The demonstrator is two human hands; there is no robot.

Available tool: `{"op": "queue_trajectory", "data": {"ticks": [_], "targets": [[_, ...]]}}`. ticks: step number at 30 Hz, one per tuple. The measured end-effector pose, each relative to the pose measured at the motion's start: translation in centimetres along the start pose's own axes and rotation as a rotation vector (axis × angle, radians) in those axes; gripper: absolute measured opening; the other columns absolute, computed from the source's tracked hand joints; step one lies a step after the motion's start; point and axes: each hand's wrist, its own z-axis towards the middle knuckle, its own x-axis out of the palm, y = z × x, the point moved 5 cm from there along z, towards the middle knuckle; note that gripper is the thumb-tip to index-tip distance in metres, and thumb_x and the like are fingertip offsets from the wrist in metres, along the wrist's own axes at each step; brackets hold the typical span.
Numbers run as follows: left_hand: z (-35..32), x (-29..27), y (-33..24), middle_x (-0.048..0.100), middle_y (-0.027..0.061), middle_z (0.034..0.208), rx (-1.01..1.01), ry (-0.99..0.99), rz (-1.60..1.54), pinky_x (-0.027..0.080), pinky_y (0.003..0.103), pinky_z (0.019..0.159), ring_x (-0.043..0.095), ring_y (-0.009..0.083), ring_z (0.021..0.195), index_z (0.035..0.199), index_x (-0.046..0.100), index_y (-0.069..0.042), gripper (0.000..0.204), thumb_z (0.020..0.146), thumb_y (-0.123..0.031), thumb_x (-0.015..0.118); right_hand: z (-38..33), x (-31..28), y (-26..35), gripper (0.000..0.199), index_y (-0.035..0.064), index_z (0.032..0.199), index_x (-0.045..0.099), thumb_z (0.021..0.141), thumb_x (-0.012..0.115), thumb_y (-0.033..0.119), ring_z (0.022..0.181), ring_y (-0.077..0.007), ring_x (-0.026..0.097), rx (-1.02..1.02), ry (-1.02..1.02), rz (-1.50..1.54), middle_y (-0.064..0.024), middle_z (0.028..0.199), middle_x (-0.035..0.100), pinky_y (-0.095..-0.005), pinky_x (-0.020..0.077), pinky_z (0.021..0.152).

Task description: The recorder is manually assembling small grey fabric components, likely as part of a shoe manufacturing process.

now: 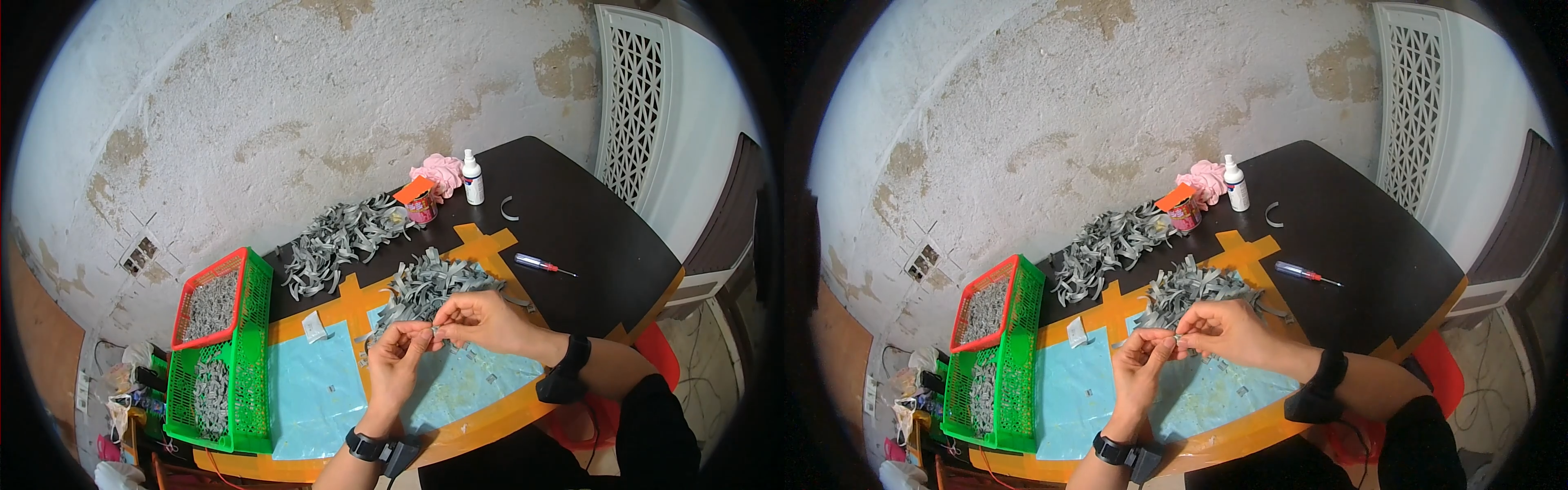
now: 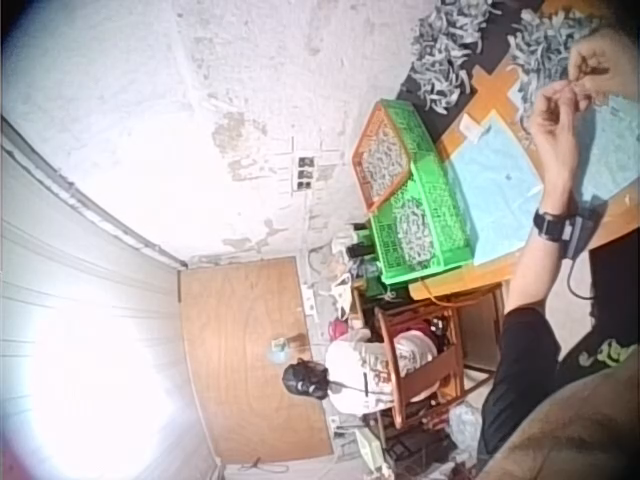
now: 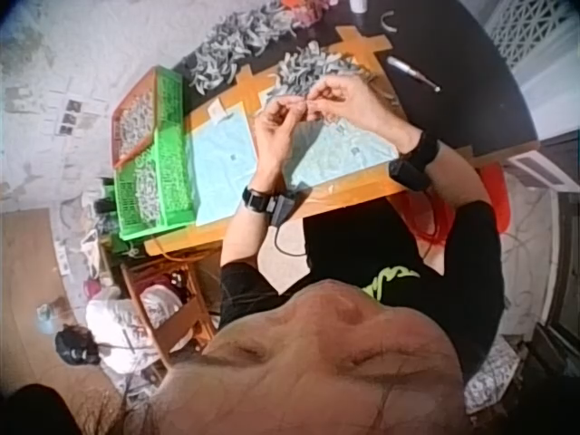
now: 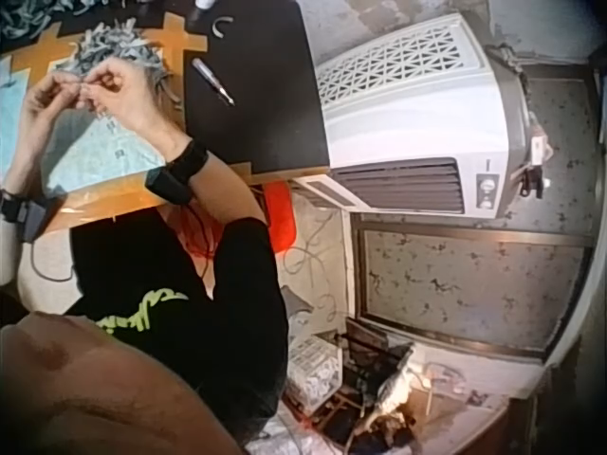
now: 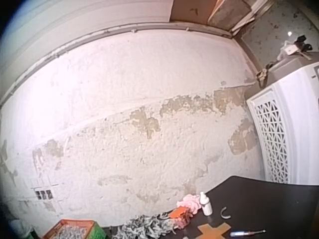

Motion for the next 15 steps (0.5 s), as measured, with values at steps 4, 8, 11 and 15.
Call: {"op": "queue_trajectory", "data": {"ticks": [4, 8, 11, 15], "targets": [[0.2, 0.2, -0.1, 0.063, 0.0123, 0.100, -0.061, 0.029, -0.054, 0.053, 0.027, 0.081, 0.063, 0.0154, 0.090, 0.098, 0.057, 0.004, 0.009, 0.092, -0.003, 0.055, -0.1, -0.1, 0.0, 0.007, -0.0006, 0.090, 0.059, 0.087, 0.062, 0.004, 0.074, -0.0084, 0.063, -0.041, -0.026, -0.003, -0.0049, 0.082, 0.065, -0.0206, 0.0485, 0.059], [-0.2, 0.7, -3.7, 0.060, 0.0123, 0.098, 0.212, -0.017, 0.077, 0.048, 0.033, 0.075, 0.057, 0.0175, 0.090, 0.089, 0.056, -0.001, 0.008, 0.084, -0.004, 0.062, -0.2, -2.2, -0.9, 0.009, -0.0012, 0.092, 0.058, 0.088, 0.061, 0.005, 0.070, -0.0079, 0.059, 0.002, -0.099, 0.006, -0.0043, 0.081, 0.063, -0.0228, 0.0484, 0.061], [-3.1, 2.0, -9.4, 0.055, 0.0080, 0.084, 0.255, 0.429, -0.582, 0.045, 0.035, 0.072, 0.052, 0.0211, 0.077, 0.076, 0.051, -0.005, 0.008, 0.077, -0.003, 0.058, 0.1, -1.6, -0.9, 0.011, 0.0000, 0.090, 0.058, 0.087, 0.064, 0.009, 0.067, -0.0070, 0.058, -0.001, -0.079, -0.007, -0.0028, 0.078, 0.062, -0.0230, 0.0481, 0.059], [-24.5, 4.8, 4.5, 0.046, 0.0081, 0.073, 0.128, 0.668, -0.764, 0.038, 0.037, 0.064, 0.044, 0.0226, 0.066, 0.069, 0.047, -0.007, 0.019, 0.083, -0.017, 0.053, -0.2, -3.6, -1.4, 0.012, 0.0000, 0.089, 0.059, 0.087, 0.065, 0.010, 0.066, -0.0073, 0.058, 0.001, -0.098, -0.012, -0.0034, 0.078, 0.062, -0.0230, 0.0481, 0.059]]}}
